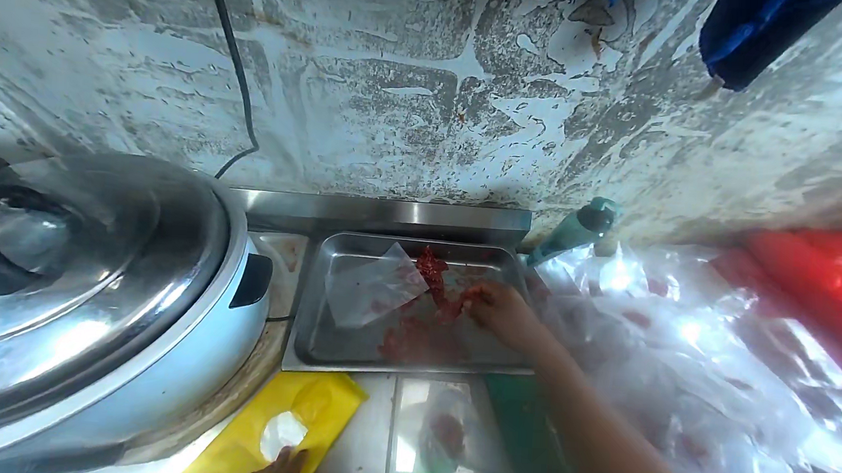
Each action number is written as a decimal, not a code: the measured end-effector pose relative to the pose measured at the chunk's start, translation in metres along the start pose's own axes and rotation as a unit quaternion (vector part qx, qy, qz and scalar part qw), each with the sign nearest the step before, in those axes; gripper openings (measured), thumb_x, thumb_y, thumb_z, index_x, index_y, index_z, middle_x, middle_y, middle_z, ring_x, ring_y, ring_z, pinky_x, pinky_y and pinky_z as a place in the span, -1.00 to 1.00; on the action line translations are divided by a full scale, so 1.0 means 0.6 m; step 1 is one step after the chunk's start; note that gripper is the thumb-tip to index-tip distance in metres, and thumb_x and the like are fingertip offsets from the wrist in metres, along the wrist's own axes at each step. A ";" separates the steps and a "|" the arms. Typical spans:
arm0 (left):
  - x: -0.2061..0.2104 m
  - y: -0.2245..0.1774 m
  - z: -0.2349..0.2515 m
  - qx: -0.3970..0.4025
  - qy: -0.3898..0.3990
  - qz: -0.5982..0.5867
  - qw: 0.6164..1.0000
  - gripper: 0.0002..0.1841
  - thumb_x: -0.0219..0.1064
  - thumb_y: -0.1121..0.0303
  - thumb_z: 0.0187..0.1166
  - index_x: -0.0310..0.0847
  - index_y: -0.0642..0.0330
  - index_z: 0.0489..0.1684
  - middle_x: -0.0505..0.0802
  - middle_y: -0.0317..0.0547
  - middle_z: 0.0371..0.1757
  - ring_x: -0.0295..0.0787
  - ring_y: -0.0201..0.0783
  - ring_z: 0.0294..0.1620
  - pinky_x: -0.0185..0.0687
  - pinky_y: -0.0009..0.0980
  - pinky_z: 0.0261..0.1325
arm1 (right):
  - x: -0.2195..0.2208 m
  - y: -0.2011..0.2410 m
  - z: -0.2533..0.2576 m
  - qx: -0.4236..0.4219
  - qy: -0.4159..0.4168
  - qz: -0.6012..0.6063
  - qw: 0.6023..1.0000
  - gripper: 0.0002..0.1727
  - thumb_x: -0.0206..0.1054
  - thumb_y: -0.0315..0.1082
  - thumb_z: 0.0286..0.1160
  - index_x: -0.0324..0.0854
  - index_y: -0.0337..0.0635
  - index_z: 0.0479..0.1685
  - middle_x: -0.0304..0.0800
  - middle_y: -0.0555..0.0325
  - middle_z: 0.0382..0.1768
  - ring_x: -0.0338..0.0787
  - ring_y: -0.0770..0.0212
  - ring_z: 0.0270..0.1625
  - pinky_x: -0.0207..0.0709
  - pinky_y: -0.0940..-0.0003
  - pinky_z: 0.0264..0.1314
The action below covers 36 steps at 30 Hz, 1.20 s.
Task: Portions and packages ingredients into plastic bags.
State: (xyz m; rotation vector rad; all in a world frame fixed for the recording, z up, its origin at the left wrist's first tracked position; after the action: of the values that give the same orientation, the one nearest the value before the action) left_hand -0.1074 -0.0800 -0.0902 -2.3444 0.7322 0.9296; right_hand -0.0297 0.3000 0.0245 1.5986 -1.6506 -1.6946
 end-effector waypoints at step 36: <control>-0.003 -0.002 0.003 0.000 0.039 0.002 0.999 -0.36 0.22 -0.03 0.71 0.45 0.23 0.65 0.69 0.35 0.47 0.75 0.40 0.27 0.58 0.34 0.29 | 0.101 0.075 -0.249 -0.077 0.155 -0.297 0.939 -0.54 0.11 -0.32 0.63 0.69 0.00 0.45 0.87 -0.01 -0.19 0.84 -0.04 -0.16 0.64 -0.14 0.03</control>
State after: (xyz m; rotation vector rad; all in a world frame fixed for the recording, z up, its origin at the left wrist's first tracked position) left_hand -0.1085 -0.0775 -0.0899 -2.3909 0.7693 0.8439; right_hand 0.0499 0.1609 0.0722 2.2895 -0.9078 -1.6399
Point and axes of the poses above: each hand's wrist, its own z-axis towards the middle knuckle, its own x-axis out of the palm, y = z × x, the point moved 9 cm from there along z, towards the middle knuckle
